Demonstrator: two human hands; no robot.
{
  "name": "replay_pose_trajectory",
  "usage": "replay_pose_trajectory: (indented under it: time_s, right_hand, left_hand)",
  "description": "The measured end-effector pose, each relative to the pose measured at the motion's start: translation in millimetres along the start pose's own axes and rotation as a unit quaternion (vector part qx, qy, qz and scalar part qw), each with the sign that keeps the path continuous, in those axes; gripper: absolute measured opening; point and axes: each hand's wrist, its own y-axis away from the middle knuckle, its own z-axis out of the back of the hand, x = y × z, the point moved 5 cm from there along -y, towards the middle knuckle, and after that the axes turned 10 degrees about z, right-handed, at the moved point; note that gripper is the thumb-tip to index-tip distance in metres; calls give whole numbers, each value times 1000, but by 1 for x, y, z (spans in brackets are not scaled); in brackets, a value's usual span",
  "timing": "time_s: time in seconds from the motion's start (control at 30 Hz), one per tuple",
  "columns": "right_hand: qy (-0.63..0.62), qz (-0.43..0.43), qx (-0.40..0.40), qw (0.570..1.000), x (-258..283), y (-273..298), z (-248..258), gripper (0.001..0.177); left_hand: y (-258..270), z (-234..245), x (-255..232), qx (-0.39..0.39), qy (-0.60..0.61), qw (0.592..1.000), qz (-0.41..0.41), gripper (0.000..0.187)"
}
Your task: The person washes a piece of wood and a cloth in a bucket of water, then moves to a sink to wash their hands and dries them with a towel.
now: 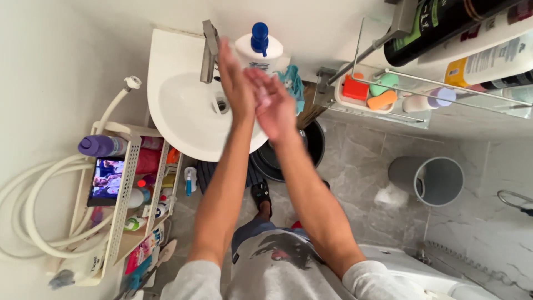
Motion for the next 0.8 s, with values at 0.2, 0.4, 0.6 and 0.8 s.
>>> replay_pose_trajectory:
  time_s: [0.2, 0.4, 0.6, 0.8]
  right_hand:
    - [572, 84, 189, 794, -75, 42, 13, 61]
    - [331, 44, 189, 924, -112, 32, 45, 65]
    - [346, 6, 131, 929, -147, 52, 55, 67]
    - [-189, -89, 156, 966, -131, 29, 39, 69]
  left_hand:
    - [128, 48, 82, 129, 71, 962, 228, 74]
    - [112, 84, 90, 83, 269, 941, 189, 71]
    - [75, 112, 66, 53, 103, 987, 111, 64]
    - [94, 76, 46, 104, -58, 991, 61, 67]
